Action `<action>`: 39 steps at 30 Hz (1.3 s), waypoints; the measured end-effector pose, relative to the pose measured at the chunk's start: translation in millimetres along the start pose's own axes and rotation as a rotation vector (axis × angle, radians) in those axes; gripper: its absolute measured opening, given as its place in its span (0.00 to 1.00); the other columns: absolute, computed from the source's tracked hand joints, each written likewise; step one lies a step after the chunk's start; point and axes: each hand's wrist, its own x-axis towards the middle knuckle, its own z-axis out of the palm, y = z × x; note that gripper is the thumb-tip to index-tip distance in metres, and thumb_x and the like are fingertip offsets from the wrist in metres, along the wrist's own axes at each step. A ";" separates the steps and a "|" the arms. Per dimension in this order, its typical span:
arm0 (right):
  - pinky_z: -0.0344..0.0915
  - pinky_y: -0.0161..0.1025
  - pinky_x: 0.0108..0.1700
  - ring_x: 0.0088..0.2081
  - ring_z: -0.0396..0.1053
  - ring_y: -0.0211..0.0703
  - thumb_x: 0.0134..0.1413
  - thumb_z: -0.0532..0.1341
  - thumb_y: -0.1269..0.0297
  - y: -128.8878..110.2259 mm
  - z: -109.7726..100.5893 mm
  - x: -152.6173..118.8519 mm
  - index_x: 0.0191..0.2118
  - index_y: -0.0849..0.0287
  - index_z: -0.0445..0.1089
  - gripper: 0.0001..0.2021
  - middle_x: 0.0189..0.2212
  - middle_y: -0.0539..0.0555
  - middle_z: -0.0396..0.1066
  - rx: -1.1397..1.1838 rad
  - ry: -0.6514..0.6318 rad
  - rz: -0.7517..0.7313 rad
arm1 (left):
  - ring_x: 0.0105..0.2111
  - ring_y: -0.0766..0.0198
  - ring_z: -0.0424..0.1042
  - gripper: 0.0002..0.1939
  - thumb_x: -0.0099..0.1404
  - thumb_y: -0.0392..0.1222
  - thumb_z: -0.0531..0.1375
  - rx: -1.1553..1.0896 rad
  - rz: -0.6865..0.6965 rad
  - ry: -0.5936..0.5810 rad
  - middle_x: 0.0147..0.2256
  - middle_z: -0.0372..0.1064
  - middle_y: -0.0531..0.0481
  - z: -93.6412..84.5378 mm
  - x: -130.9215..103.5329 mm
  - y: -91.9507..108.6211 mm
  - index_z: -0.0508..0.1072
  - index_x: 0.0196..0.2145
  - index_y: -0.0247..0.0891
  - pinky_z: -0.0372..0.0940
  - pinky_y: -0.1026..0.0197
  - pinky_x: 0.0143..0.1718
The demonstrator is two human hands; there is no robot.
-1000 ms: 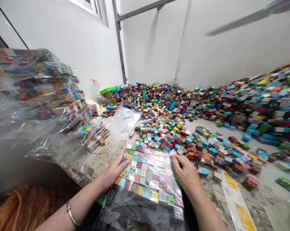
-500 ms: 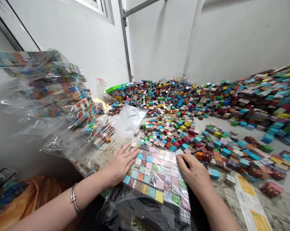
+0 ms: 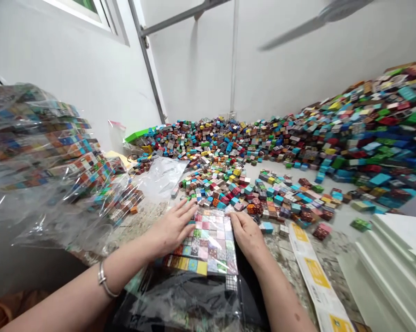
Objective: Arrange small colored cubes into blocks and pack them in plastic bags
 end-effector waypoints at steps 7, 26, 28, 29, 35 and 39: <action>0.61 0.42 0.38 0.36 0.68 0.48 0.53 0.48 0.51 -1.7 -4.1 -3.9 0.31 0.58 0.70 0.19 0.31 0.56 0.72 -0.063 -0.005 0.031 | 0.62 0.54 0.39 0.33 0.66 0.59 0.35 -0.100 0.099 -0.098 0.62 0.42 0.47 22.9 23.0 28.4 0.48 0.61 0.36 0.41 0.50 0.60; 0.62 0.39 0.44 0.41 0.69 0.43 0.54 0.50 0.57 4.3 2.1 0.6 0.38 0.56 0.72 0.15 0.38 0.52 0.74 0.054 -0.043 -0.060 | 0.62 0.53 0.31 0.28 0.67 0.56 0.37 -0.055 0.130 -0.030 0.63 0.37 0.49 28.1 22.3 30.1 0.46 0.61 0.43 0.38 0.48 0.60; 0.62 0.38 0.43 0.40 0.69 0.43 0.53 0.51 0.58 3.8 0.8 1.5 0.37 0.56 0.72 0.15 0.37 0.52 0.74 0.040 -0.060 -0.065 | 0.62 0.52 0.30 0.27 0.67 0.54 0.37 -0.042 0.156 -0.036 0.63 0.37 0.50 28.5 23.3 30.0 0.46 0.61 0.45 0.36 0.47 0.60; 0.62 0.38 0.42 0.39 0.69 0.43 0.53 0.51 0.59 2.9 0.4 2.3 0.36 0.56 0.72 0.14 0.36 0.52 0.73 0.029 -0.065 -0.069 | 0.62 0.52 0.30 0.26 0.67 0.54 0.38 -0.036 0.168 -0.043 0.63 0.38 0.51 28.6 23.7 30.2 0.46 0.61 0.45 0.35 0.46 0.60; 0.56 0.36 0.31 0.27 0.62 0.40 0.48 0.52 0.63 -6.6 2.2 9.9 0.19 0.57 0.66 0.12 0.20 0.49 0.66 -0.017 -0.064 -0.086 | 0.62 0.54 0.32 0.26 0.68 0.52 0.38 -0.030 0.191 -0.080 0.63 0.40 0.54 27.2 25.6 31.5 0.46 0.61 0.44 0.34 0.46 0.60; 0.57 0.35 0.31 0.28 0.63 0.39 0.48 0.53 0.62 -7.0 5.4 6.7 0.20 0.58 0.67 0.12 0.21 0.49 0.67 0.036 -0.020 -0.059 | 0.62 0.56 0.36 0.26 0.68 0.52 0.38 -0.046 0.186 -0.101 0.62 0.41 0.54 26.5 26.1 31.6 0.46 0.61 0.42 0.35 0.47 0.61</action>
